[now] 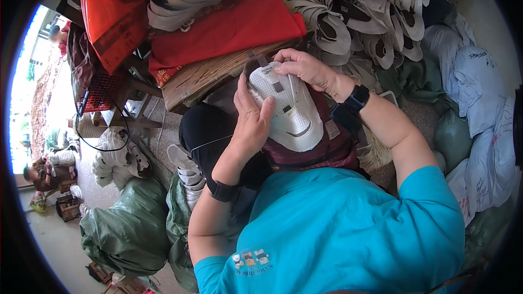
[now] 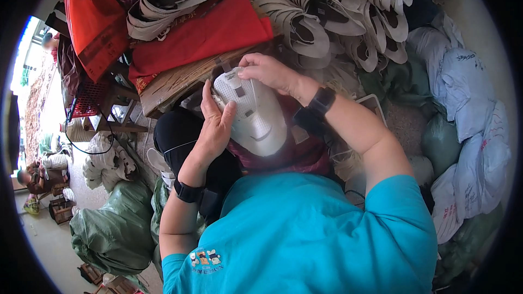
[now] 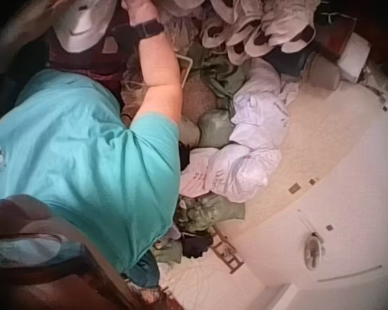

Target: The person laces a white sneaker by threading a white shoelace through the eyelets. They pull the laces tight and adjust the fit repeatedly while holding the shoe on their lap.

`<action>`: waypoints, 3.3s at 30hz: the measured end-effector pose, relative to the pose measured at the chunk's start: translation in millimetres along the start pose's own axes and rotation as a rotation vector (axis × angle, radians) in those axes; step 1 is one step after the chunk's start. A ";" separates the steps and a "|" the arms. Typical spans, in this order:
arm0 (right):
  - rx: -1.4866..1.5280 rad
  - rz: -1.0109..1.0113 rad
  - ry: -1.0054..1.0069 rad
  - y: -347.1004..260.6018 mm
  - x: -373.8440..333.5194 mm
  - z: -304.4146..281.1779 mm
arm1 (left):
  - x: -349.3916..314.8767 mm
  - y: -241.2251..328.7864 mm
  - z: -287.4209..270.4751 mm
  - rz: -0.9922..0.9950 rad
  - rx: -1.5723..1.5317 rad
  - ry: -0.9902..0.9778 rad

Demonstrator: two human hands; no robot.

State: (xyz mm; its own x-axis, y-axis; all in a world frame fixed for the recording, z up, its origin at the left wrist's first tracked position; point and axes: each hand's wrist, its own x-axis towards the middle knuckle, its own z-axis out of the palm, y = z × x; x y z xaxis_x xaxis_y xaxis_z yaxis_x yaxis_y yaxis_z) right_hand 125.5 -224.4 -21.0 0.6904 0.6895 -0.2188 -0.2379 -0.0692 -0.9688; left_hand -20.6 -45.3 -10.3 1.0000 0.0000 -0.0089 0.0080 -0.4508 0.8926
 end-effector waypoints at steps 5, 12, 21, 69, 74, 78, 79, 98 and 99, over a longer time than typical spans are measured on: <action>-0.222 -0.088 0.065 21.3 9.1 -0.9 | 9.0 -17.1 8.4 -0.086 0.003 0.001; 0.092 -0.109 0.236 28.0 -68.8 -84.4 | -8.0 -14.5 5.0 -0.010 0.189 0.034; -0.115 0.618 0.791 214.3 -252.4 -206.2 | -16.4 6.6 20.9 -0.031 0.347 -0.011; -0.533 -0.365 0.175 -51.7 -92.0 22.2 | -35.2 58.4 -60.6 -0.073 -0.341 -0.301; -0.314 -0.128 -0.187 -39.4 -76.5 57.0 | -27.5 33.9 -20.4 -0.045 -0.289 -0.191; -0.400 -0.167 -0.132 -36.4 -82.0 51.0 | -28.7 20.4 -20.0 -0.170 -0.327 -0.195; -0.420 -0.186 -0.132 -36.3 -83.2 47.0 | -28.7 18.0 -19.7 -0.147 -0.319 -0.180; -0.662 -0.417 0.258 1.7 -73.4 36.6 | -29.4 -2.5 22.1 0.122 -0.072 0.225; -0.750 -0.435 0.268 0.9 -73.9 38.3 | -29.6 0.0 22.9 0.121 -0.072 0.231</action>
State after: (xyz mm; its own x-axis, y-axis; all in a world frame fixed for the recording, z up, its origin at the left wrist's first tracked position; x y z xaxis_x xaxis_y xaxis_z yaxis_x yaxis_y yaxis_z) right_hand 48.2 -247.7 -1.2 0.7738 0.5798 0.2550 0.5232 -0.3582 -0.7733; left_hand -50.2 -65.7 -20.4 0.9680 0.1572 0.1959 -0.1201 -0.3951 0.9107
